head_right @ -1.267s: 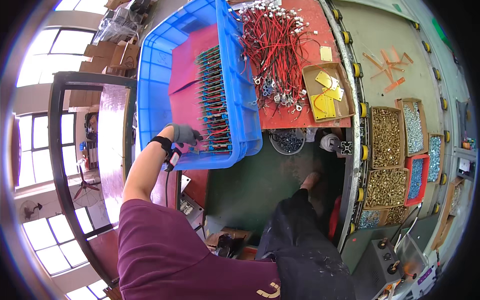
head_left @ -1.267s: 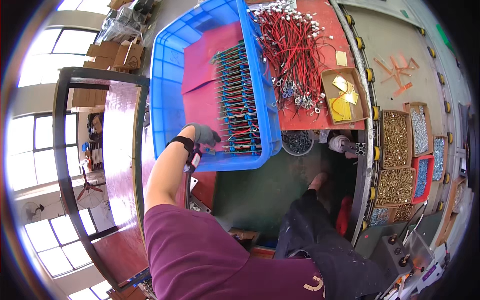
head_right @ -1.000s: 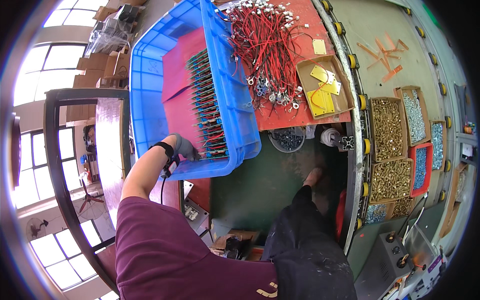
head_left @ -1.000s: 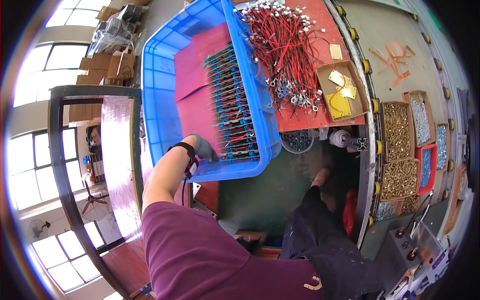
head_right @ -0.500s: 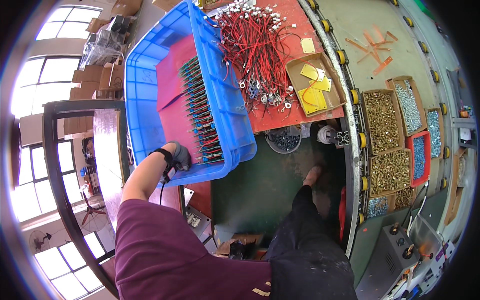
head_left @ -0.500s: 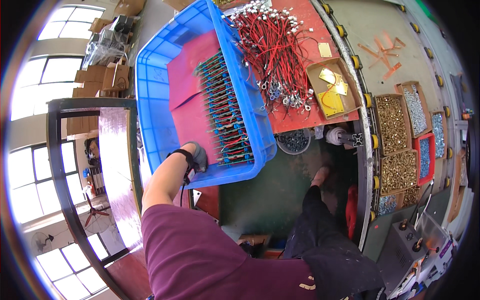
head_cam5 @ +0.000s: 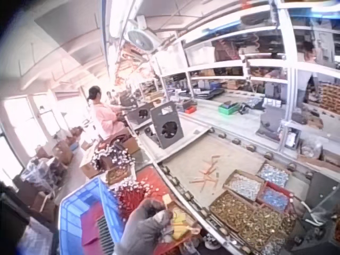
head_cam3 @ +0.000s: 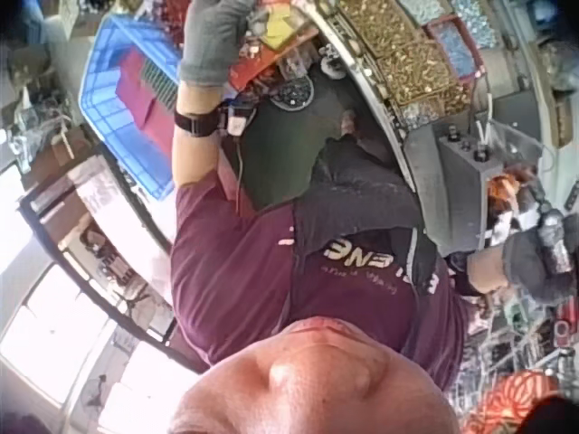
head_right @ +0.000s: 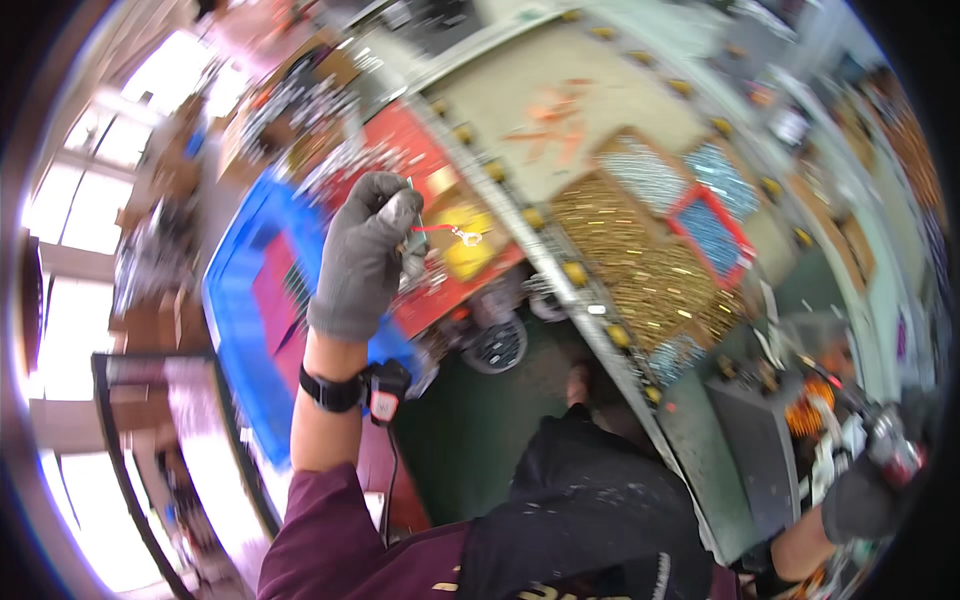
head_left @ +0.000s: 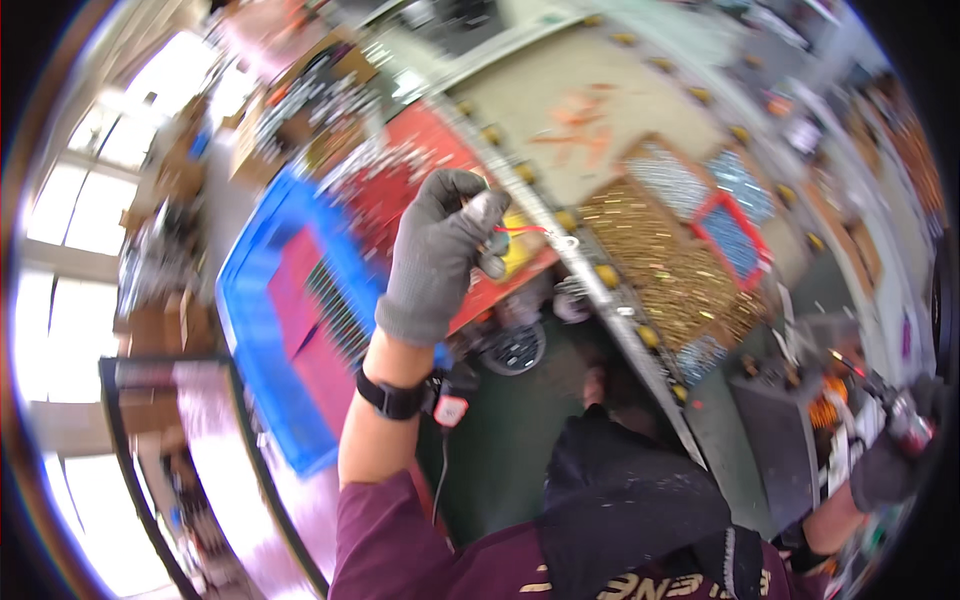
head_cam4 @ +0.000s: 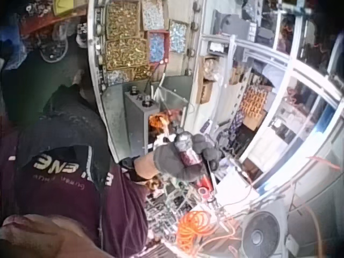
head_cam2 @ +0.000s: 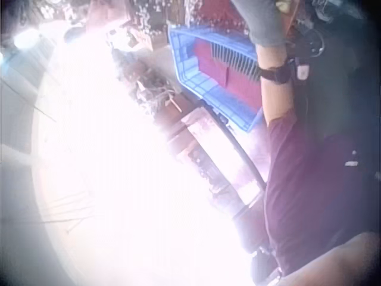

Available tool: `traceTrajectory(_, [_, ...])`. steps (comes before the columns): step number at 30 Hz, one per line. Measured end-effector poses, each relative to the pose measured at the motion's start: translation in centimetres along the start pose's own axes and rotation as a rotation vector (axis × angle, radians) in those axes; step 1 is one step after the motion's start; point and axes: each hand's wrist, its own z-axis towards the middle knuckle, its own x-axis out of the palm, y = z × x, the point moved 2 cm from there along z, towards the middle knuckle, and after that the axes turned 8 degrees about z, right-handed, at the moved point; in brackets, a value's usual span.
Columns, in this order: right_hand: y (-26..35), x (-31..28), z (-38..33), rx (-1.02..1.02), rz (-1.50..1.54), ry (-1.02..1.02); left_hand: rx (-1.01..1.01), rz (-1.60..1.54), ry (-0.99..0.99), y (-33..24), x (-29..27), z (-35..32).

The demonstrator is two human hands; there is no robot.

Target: Assembling and wiring electrical components inside a power inverter chassis using a pneumatic screwdriver.

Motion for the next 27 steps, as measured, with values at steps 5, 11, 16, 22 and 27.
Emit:
traceTrajectory(5, [7.4,2.4,-3.4,0.090,0.086,0.187,0.109,-0.103,0.424,-2.7,21.8,-0.7])
traceTrajectory(11, [15.5,0.1,-6.3,-0.503,-0.319,-0.475,0.118,0.148,0.867,-3.3,42.3,-8.2])
traceTrajectory(16, [21.8,-7.4,-9.1,-0.642,-0.274,-0.452,0.443,0.440,1.053,-1.3,56.0,-15.6])
traceTrajectory(22, [24.8,-15.5,-11.6,-0.515,-0.229,-0.471,0.346,0.570,1.105,1.7,63.3,-20.1])
traceTrajectory(27, [23.9,-18.6,-11.6,-0.535,-0.204,-0.550,0.310,0.653,1.049,3.8,65.0,-20.6])
